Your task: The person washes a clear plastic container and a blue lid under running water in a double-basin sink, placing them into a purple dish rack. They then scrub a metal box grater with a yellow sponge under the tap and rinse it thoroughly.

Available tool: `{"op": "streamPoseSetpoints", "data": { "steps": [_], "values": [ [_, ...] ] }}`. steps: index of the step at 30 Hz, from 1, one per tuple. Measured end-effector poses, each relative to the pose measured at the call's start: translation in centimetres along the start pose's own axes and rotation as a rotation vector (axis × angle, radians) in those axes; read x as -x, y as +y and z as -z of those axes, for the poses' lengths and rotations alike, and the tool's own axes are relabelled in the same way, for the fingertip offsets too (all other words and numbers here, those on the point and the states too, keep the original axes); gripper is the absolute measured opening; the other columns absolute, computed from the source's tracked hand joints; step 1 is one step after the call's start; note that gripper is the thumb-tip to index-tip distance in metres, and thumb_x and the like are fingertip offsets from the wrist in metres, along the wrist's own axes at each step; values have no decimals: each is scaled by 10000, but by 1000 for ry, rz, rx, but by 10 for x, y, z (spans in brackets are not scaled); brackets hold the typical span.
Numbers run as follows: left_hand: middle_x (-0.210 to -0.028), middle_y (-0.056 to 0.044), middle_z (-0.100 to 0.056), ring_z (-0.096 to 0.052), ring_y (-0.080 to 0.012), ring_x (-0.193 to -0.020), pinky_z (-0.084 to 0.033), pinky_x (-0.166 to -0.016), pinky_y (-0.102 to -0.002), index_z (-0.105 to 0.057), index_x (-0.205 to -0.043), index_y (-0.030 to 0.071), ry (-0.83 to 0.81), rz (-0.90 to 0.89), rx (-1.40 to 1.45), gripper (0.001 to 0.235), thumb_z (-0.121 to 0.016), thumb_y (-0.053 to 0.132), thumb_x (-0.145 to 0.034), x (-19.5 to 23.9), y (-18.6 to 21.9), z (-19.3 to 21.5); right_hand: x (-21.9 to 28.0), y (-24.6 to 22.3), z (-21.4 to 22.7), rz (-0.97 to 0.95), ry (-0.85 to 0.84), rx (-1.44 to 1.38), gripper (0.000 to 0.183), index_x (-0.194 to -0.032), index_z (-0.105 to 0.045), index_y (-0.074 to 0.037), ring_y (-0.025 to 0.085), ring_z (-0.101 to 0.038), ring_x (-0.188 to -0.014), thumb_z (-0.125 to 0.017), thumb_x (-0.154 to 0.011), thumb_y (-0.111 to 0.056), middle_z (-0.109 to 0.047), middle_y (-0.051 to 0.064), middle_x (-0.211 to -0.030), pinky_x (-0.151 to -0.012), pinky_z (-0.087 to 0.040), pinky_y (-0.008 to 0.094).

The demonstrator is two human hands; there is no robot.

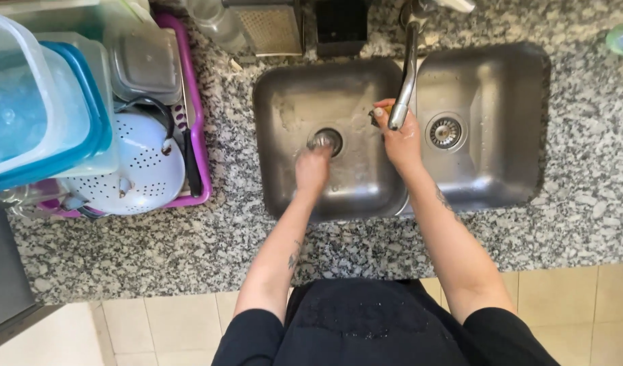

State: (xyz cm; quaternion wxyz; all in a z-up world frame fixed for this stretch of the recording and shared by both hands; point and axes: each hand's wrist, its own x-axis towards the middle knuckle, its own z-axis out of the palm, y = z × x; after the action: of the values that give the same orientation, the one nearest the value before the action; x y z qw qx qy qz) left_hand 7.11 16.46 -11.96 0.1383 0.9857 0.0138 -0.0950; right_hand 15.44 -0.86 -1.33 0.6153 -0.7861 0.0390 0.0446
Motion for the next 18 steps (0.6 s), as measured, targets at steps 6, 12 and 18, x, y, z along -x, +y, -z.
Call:
{"op": "streamPoseSetpoints", "data": {
  "steps": [6, 12, 18],
  "values": [
    [-1083, 62, -647, -611, -208, -975, -458, -881, -372, -697, -1008, 186, 225, -128, 318, 193, -616, 126, -843, -33, -20, -6, 10, 29, -18, -320, -91, 233, 263, -796, -703, -163, 210, -575, -820, -713, -807, -426, -639, 44, -784, -745, -458, 318],
    [-1008, 85, -599, -545, -147, -1004, -439, -839, -304, -683, -893, 227, 227, -462, 238, 111, -608, 161, -847, -27, -15, 20, 2, 103, -41, -423, -182, 361, 368, -930, -717, -123, 275, -639, -923, -648, -849, -475, -685, 96, -890, -813, -475, 403],
    [-1058, 96, -575, -560, -153, -977, -436, -836, -311, -631, -1067, 279, 332, -154, 192, 307, -634, 117, -805, 0, -35, 54, 0, 139, -57, -277, -244, 863, 285, -1018, -691, -129, 343, -665, -847, -553, -891, -344, -695, 142, -866, -689, -538, 463]
  ]
}}
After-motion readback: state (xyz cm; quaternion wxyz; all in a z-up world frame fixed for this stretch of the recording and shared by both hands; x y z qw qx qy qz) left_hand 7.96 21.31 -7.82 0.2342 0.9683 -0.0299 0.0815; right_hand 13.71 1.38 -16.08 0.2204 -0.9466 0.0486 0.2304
